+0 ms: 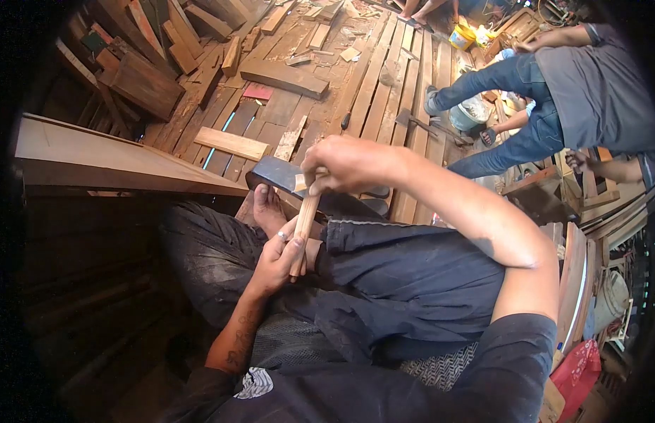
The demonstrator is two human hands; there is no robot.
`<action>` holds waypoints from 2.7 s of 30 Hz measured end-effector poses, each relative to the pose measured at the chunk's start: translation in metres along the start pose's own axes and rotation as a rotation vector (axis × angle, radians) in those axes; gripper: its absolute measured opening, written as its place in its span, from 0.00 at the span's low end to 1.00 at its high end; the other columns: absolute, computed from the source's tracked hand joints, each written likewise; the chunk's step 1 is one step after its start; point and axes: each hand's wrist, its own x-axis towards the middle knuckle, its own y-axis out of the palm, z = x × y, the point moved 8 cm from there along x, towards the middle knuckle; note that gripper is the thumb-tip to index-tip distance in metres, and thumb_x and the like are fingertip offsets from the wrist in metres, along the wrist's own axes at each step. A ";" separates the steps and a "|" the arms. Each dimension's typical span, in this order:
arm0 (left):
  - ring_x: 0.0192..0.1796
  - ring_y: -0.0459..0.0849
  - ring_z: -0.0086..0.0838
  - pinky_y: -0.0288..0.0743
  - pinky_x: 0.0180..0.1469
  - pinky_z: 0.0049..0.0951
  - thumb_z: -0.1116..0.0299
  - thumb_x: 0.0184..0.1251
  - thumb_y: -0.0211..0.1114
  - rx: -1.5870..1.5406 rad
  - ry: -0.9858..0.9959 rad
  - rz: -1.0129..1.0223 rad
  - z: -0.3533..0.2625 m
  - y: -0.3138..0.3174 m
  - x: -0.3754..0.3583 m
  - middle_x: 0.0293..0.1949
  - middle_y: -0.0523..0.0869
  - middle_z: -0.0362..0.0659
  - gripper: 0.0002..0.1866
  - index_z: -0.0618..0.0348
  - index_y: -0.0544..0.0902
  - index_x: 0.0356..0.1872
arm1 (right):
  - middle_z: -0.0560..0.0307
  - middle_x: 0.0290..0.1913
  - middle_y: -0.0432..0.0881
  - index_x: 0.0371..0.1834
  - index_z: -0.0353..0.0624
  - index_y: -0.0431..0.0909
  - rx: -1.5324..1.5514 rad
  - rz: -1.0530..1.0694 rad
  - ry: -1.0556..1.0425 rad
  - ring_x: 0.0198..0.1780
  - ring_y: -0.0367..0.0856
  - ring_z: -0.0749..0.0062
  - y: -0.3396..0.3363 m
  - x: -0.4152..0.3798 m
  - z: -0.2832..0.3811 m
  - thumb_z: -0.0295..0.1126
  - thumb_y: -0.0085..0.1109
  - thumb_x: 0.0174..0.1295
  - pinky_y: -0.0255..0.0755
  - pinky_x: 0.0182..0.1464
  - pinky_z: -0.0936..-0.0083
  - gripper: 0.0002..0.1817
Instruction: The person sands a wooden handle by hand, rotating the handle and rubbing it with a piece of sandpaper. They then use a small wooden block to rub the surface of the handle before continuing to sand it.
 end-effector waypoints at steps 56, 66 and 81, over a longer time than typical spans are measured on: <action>0.30 0.81 0.17 0.74 0.31 0.17 0.61 0.88 0.50 0.006 -0.063 0.059 -0.002 -0.004 -0.004 0.37 0.86 0.39 0.26 0.65 0.66 0.78 | 0.47 0.62 0.87 0.58 0.42 0.88 0.122 0.047 0.041 0.65 0.83 0.52 0.003 -0.007 -0.001 0.30 0.69 0.65 0.75 0.70 0.63 0.18; 0.29 0.81 0.19 0.75 0.31 0.19 0.61 0.88 0.50 -0.049 -0.024 0.044 0.000 -0.009 -0.001 0.35 0.85 0.39 0.27 0.64 0.65 0.79 | 0.53 0.65 0.85 0.55 0.48 0.90 0.149 0.196 0.003 0.61 0.87 0.57 0.014 -0.005 0.016 0.30 0.68 0.65 0.78 0.67 0.63 0.15; 0.38 0.83 0.19 0.79 0.39 0.22 0.67 0.80 0.63 -0.049 -0.045 0.138 0.001 -0.007 -0.005 0.40 0.85 0.38 0.35 0.65 0.60 0.82 | 0.47 0.67 0.84 0.58 0.48 0.89 0.163 0.061 0.003 0.61 0.87 0.52 0.003 -0.005 -0.005 0.31 0.69 0.65 0.80 0.64 0.64 0.17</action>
